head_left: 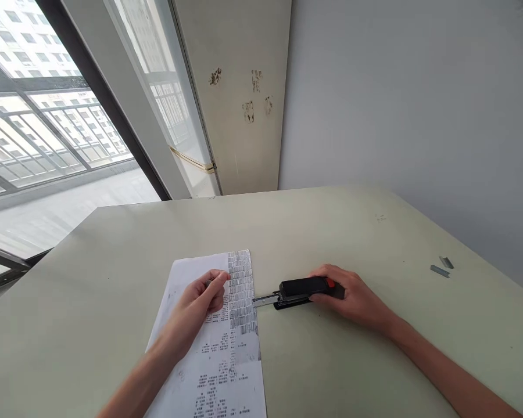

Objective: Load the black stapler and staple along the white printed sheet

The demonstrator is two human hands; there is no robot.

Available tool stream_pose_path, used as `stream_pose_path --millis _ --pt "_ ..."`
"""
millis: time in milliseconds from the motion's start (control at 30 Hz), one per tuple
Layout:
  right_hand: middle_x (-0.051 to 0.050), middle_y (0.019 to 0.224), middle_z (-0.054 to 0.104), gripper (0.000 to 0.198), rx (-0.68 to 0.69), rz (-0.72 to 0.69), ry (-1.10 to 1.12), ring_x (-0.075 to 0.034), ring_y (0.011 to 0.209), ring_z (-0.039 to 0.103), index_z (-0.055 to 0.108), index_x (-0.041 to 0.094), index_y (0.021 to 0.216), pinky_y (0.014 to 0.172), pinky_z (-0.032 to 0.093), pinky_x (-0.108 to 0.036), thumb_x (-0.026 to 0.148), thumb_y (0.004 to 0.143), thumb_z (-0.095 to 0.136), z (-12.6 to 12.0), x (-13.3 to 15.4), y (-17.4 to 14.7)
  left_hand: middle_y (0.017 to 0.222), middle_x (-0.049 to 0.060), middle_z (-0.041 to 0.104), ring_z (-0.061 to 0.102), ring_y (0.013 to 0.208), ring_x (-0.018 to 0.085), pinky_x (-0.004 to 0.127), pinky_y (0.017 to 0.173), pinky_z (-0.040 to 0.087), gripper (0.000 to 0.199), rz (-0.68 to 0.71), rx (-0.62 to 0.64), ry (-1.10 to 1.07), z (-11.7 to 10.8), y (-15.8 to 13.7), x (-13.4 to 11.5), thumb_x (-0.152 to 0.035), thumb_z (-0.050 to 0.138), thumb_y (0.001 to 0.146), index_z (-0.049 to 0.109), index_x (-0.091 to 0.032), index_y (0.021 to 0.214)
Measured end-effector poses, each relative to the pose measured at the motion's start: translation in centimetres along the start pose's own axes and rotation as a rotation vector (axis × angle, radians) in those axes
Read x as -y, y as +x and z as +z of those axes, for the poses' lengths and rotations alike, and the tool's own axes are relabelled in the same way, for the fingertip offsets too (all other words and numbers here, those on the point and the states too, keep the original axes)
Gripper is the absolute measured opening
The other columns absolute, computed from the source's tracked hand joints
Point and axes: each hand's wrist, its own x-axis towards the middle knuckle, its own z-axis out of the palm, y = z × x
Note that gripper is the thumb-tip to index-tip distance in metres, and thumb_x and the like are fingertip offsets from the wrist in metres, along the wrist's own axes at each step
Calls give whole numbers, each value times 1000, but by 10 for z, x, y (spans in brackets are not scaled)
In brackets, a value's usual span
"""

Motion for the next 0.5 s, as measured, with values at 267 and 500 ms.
stream_pose_path --millis 267,500 --pt "-2 106 74 26 -21 -9 -28 -21 90 64 70 30 112 80 49 -34 52 99 67 1 1 0 66 -6 34 27 62 13 27 56 23 49 161 -6 291 6 23 14 -69 56 97 62 -21 93" --pt "-1 107 74 27 -13 -1 -15 -21 89 64 71 31 113 77 49 -32 53 98 67 1 -2 -1 76 -3 45 34 65 13 27 59 29 44 246 -12 377 10 22 19 -63 53 101 65 -21 94"
